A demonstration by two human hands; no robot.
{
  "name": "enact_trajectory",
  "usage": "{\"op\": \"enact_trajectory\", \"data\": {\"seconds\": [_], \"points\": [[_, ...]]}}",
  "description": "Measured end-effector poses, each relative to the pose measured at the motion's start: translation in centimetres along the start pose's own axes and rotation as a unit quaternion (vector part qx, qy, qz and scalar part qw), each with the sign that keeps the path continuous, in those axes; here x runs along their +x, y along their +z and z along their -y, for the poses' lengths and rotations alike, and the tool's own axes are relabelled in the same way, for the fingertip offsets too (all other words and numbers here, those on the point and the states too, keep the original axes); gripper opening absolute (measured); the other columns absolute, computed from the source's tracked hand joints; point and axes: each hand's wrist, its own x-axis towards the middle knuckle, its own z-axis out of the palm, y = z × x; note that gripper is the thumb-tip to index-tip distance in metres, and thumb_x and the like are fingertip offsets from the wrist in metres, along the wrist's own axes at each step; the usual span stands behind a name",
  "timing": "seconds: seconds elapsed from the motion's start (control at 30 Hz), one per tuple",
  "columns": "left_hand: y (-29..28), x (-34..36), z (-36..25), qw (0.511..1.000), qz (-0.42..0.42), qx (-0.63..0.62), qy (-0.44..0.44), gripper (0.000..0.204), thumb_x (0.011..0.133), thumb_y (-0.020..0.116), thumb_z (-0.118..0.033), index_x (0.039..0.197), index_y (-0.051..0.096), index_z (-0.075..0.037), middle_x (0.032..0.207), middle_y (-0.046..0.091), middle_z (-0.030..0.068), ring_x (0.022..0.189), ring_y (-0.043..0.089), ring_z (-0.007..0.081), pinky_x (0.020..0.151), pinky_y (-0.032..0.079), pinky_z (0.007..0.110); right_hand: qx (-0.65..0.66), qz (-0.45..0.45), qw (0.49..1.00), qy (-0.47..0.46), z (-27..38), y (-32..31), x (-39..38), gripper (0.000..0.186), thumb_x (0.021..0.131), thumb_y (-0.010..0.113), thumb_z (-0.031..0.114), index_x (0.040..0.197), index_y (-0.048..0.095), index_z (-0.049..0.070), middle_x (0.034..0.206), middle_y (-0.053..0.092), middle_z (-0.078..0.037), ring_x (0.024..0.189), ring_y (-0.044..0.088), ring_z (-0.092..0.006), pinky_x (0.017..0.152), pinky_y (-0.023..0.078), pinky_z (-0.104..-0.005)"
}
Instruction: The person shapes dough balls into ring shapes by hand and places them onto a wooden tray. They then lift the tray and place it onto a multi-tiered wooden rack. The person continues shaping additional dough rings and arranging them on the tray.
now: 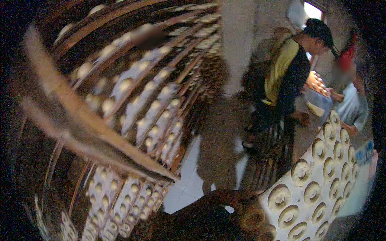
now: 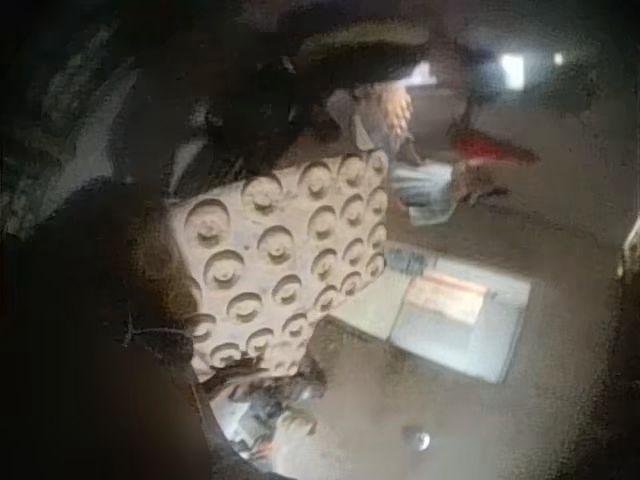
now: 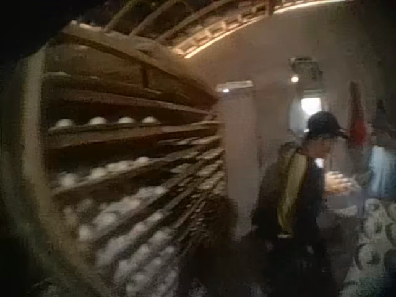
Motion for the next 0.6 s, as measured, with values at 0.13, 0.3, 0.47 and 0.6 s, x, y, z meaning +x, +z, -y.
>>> {"op": "enact_trajectory", "data": {"seconds": [0.13,0.3,0.47,0.6], "points": [[2.3,-12.5,-0.4,0.964,-0.259,0.050,-0.022,0.063,0.081,0.063,-0.029,0.130,0.035,-0.001,0.117,0.051,0.0107,0.106,0.050,0.0193,0.094,0.038,0.035,-0.025,0.129,0.991,-0.012,0.0,0.4,2.4,0.040,0.091,0.044,0.038,0.092,0.057,0.000,0.078,0.062,-0.012,0.063,0.061,-0.0240,0.061,0.053,-0.0324],[10.5,-23.8,-0.2,0.871,-0.487,0.063,-0.017,0.066,0.080,0.064,-0.030,0.130,0.034,-0.001,0.118,0.050,0.0110,0.107,0.049,0.0197,0.094,0.038,0.035,-0.062,0.277,0.959,-0.011,-0.8,0.3,2.2,0.039,0.090,0.044,0.036,0.093,0.058,0.000,0.079,0.062,-0.012,0.064,0.061,-0.0239,0.062,0.053,-0.0324],[14.6,-19.8,-1.5,0.848,-0.521,0.072,0.058,0.068,0.078,0.066,-0.031,0.130,0.033,-0.001,0.118,0.049,0.0114,0.108,0.048,0.0201,0.095,0.038,0.035,-0.071,0.349,0.935,-0.007,-0.4,-0.4,2.3,0.038,0.090,0.045,0.035,0.093,0.058,-0.001,0.081,0.062,-0.012,0.065,0.061,-0.0237,0.063,0.053,-0.0325],[17.9,-16.6,-2.9,0.859,-0.489,0.070,0.134,0.071,0.077,0.066,-0.032,0.130,0.033,-0.001,0.119,0.048,0.0116,0.109,0.048,0.0204,0.096,0.037,0.036,-0.078,0.385,0.920,-0.020,-0.5,-2.1,0.2,0.037,0.090,0.046,0.034,0.094,0.058,-0.001,0.082,0.062,-0.012,0.066,0.062,-0.0236,0.063,0.053,-0.0325]]}}
